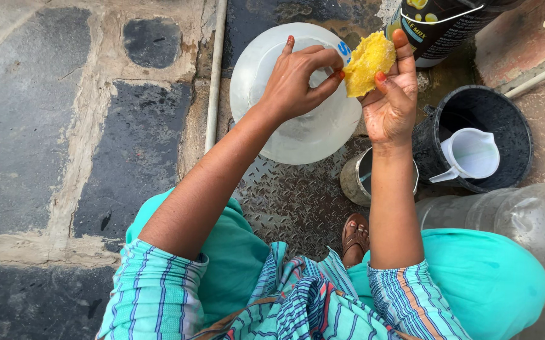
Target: The person scrubs the interior neck of a large plastic water jug with a toothbrush, then uses a yellow sponge to wipe the exterior surfaces of the jug while rotating it.
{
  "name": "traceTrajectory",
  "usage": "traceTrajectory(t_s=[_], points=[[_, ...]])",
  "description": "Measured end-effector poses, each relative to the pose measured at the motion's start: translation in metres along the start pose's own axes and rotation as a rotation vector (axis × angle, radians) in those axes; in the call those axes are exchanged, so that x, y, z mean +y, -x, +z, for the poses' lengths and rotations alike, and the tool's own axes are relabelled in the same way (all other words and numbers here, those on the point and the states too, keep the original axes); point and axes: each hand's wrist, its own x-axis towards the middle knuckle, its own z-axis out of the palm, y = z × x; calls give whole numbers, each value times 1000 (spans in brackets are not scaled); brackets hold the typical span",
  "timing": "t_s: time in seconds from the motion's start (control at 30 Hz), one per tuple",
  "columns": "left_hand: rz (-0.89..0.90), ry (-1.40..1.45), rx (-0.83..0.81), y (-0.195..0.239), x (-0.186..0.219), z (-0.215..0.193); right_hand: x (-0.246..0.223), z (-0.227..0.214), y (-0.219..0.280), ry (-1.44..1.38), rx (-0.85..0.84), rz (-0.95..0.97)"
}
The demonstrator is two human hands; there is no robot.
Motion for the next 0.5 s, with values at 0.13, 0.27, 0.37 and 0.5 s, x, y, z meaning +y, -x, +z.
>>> traceTrajectory(t_s=[0.13, 0.27, 0.37, 0.5], points=[[-4, -8, 2, 3, -1, 0, -2, -8, 2, -17, 16, -68], [14, -5, -24, 0, 0, 0, 3, -15, -2, -39, 125, 47], [5, -17, -59, 0, 1, 1, 8, -16, -2, 39, 153, 111], [-14, -10, -84, 1, 0, -5, 0, -8, 3, 230, 89, 73]])
